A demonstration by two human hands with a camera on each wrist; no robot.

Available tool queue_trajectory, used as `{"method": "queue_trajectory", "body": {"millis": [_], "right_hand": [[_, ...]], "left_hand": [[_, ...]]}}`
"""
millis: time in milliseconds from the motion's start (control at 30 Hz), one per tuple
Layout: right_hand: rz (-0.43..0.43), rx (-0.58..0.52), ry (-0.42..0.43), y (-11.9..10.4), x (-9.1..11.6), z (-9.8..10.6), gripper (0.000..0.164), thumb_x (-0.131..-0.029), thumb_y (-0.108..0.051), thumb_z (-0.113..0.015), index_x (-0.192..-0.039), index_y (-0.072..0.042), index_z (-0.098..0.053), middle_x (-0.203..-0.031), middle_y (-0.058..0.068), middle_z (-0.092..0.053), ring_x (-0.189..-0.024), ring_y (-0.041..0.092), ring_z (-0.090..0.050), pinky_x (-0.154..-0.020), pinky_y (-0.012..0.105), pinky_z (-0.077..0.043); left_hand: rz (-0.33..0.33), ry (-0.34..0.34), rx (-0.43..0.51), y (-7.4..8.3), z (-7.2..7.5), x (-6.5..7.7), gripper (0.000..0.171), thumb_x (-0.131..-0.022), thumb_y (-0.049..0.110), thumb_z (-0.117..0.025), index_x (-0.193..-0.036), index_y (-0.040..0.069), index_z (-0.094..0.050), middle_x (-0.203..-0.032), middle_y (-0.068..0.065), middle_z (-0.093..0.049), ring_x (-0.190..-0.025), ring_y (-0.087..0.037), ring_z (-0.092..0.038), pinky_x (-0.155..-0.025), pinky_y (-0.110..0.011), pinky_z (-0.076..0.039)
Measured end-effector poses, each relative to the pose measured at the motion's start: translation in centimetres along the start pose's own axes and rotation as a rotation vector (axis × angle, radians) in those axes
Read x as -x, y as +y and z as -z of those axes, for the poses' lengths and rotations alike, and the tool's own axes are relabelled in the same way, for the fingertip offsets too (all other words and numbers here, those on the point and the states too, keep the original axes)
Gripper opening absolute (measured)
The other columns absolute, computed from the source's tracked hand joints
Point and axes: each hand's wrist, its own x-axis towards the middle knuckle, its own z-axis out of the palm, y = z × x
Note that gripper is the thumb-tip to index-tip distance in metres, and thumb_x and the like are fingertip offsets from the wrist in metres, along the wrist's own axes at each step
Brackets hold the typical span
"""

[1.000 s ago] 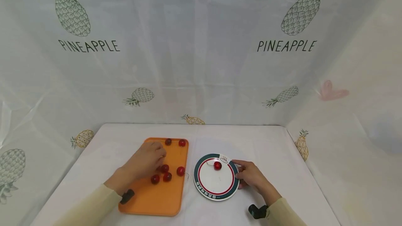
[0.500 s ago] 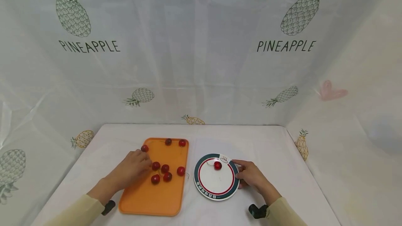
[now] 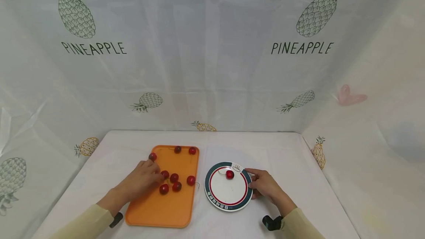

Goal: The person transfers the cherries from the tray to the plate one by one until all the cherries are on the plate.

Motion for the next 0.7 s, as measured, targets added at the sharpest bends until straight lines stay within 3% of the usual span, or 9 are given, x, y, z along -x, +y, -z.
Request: {"method": "queue_trajectory", "body": {"millis": [200,500,700], "right_hand": [[-0.006,-0.005,0.004,-0.2,0.1,0.0,0.065,-0.088,0.006,-0.071,-0.150,-0.004,-0.056,-0.105,0.014,-0.063,-0.078,0.024,-0.064,-0.064,0.039,-0.061],[-0.011,-0.014,0.003,-0.1,-0.1,0.0,0.065,-0.089,0.007,-0.071,-0.151,-0.004,-0.055,-0.105,0.015,-0.063,-0.077,0.024,-0.065,-0.064,0.040,-0.061],[-0.014,-0.014,0.003,0.1,-0.1,0.0,0.065,-0.089,0.007,-0.071,-0.151,-0.004,-0.056,-0.105,0.015,-0.064,-0.077,0.024,-0.065,-0.065,0.040,-0.061]], "left_hand": [[0.032,-0.030,0.012,0.1,-0.1,-0.2,0.016,-0.092,0.021,-0.082,-0.105,0.029,-0.080,-0.102,0.007,-0.059,-0.107,-0.020,-0.048,-0.101,-0.046,-0.044],[0.068,0.030,0.040,-0.6,-1.0,0.2,0.013,-0.083,0.029,-0.090,-0.094,0.030,-0.081,-0.092,0.012,-0.050,-0.097,-0.014,-0.039,-0.089,-0.038,-0.038],[0.021,0.098,0.012,-1.0,-1.2,0.4,0.014,-0.080,0.025,-0.092,-0.089,0.028,-0.082,-0.091,0.012,-0.051,-0.095,-0.014,-0.040,-0.087,-0.037,-0.038]]}}
